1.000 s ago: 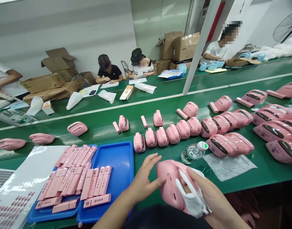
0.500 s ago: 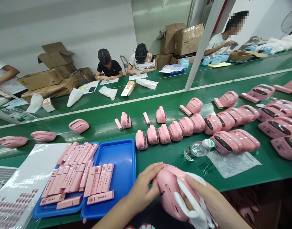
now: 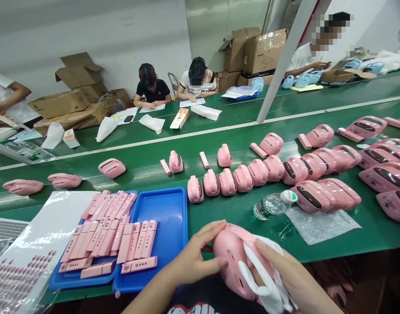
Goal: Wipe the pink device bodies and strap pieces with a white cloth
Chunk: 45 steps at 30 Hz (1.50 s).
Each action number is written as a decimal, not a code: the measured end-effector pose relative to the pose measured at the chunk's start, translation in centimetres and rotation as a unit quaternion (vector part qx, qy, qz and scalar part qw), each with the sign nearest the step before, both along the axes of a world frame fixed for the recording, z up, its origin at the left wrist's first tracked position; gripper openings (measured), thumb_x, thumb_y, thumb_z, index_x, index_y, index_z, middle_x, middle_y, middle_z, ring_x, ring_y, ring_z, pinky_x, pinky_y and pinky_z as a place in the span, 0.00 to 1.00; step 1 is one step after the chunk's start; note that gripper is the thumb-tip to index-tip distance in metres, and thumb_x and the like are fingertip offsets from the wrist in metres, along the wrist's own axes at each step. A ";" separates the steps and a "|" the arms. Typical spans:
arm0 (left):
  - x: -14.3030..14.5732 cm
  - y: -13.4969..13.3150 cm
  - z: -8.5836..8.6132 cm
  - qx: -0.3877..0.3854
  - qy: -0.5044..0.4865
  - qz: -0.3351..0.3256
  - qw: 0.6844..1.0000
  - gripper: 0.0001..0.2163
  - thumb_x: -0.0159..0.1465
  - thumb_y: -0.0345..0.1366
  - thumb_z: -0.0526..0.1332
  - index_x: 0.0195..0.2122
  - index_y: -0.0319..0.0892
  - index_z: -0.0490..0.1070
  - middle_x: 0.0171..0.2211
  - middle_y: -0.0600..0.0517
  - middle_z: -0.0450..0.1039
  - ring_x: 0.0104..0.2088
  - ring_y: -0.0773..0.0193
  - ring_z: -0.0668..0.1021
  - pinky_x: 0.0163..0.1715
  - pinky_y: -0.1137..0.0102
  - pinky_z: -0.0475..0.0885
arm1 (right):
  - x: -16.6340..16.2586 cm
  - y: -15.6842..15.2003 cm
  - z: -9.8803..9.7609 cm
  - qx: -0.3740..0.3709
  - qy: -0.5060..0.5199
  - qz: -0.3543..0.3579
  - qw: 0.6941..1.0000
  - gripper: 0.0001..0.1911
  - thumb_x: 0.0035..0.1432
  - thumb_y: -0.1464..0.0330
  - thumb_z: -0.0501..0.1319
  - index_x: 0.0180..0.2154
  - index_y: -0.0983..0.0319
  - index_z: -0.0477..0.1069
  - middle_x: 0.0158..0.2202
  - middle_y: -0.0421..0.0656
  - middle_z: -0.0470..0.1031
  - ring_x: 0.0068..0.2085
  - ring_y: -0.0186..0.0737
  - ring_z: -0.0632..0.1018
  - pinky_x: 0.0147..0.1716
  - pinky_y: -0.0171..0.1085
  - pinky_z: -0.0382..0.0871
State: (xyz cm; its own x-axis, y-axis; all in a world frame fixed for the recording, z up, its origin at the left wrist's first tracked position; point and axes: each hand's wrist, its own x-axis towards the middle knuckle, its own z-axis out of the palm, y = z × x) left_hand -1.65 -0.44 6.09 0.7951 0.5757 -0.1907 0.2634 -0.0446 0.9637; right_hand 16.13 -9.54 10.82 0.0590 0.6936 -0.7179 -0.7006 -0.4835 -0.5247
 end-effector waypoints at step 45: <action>0.2 -0.7 -2.2 -0.112 -0.095 0.017 0.989 0.27 0.58 0.39 0.63 0.59 0.54 0.59 0.64 0.48 0.49 0.62 0.50 0.57 0.52 0.59 0.67 | 0.3 -0.1 -0.9 0.034 -0.033 0.032 0.998 0.22 0.47 0.54 0.67 0.40 0.61 0.74 0.27 0.38 0.73 0.30 0.36 0.72 0.31 0.31 0.67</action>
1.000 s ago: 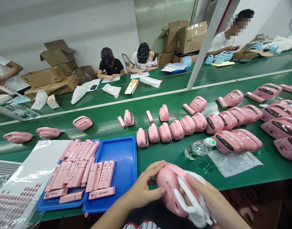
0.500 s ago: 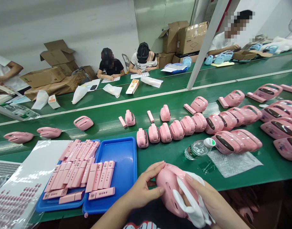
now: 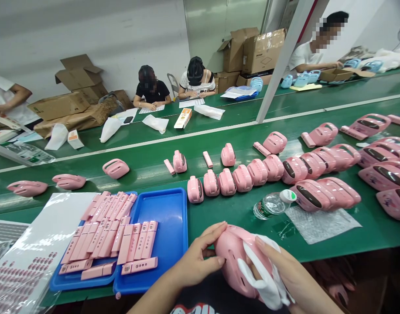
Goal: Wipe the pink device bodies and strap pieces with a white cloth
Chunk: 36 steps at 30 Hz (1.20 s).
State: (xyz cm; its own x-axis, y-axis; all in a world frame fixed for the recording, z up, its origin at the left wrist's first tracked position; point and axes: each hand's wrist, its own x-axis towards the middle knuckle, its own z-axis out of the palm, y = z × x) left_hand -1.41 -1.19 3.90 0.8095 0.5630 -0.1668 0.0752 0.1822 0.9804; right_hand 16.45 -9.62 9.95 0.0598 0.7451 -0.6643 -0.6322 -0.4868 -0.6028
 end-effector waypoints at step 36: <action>-0.7 0.5 0.0 0.072 0.066 -0.024 0.995 0.36 0.54 0.32 0.64 0.63 0.50 0.52 0.65 0.47 0.48 0.61 0.51 0.60 0.51 0.63 0.69 | 1.3 0.2 -2.5 -0.027 0.128 -0.080 0.988 0.16 0.49 0.62 0.68 0.37 0.66 0.75 0.31 0.45 0.78 0.33 0.39 0.77 0.37 0.35 0.72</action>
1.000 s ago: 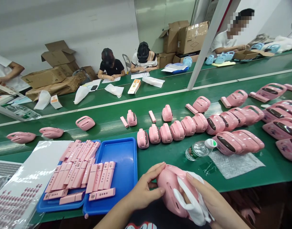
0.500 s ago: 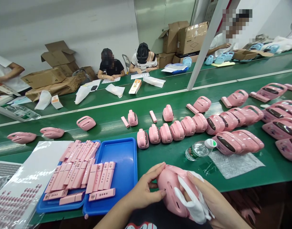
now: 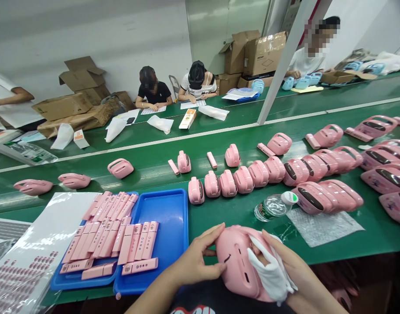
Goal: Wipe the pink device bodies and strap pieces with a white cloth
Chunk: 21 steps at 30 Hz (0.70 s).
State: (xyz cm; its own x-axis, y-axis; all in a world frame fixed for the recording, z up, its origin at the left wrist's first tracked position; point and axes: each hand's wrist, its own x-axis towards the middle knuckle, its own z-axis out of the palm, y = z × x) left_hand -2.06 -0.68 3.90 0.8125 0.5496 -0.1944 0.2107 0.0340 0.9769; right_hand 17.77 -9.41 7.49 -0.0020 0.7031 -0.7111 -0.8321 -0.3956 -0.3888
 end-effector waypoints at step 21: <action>-0.1 -0.1 -0.6 0.107 0.037 -0.020 0.993 0.33 0.52 0.33 0.64 0.60 0.44 0.58 0.61 0.46 0.59 0.59 0.54 0.64 0.49 0.68 0.70 | 0.3 -0.3 -2.4 0.007 0.019 0.026 0.999 0.15 0.52 0.60 0.66 0.36 0.65 0.76 0.27 0.44 0.75 0.32 0.40 0.75 0.35 0.36 0.69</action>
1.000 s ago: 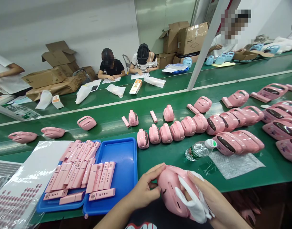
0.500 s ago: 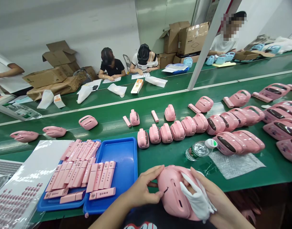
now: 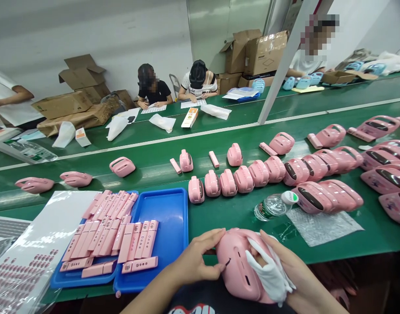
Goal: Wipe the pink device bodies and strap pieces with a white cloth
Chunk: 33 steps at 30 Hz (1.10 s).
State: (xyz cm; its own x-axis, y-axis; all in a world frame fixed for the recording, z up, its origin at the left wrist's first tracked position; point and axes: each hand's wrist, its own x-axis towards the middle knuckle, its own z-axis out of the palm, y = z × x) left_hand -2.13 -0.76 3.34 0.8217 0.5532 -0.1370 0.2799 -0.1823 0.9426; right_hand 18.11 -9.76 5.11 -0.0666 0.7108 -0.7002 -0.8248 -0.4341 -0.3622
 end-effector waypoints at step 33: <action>0.1 -0.2 -1.1 0.002 -0.011 0.032 0.999 0.26 0.58 0.30 0.56 0.60 0.39 0.60 0.60 0.44 0.61 0.58 0.55 0.66 0.50 0.66 0.70 | -0.3 1.1 0.8 0.014 0.014 0.006 1.000 0.12 0.52 0.63 0.66 0.37 0.63 0.77 0.32 0.44 0.78 0.33 0.40 0.77 0.37 0.36 0.70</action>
State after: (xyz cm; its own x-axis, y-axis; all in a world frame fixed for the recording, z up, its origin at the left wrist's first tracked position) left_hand -2.05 -0.93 2.22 0.7877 0.6047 -0.1175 0.2711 -0.1691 0.9476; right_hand 17.77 -8.70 5.89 -0.0945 0.7288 -0.6781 -0.8297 -0.4341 -0.3509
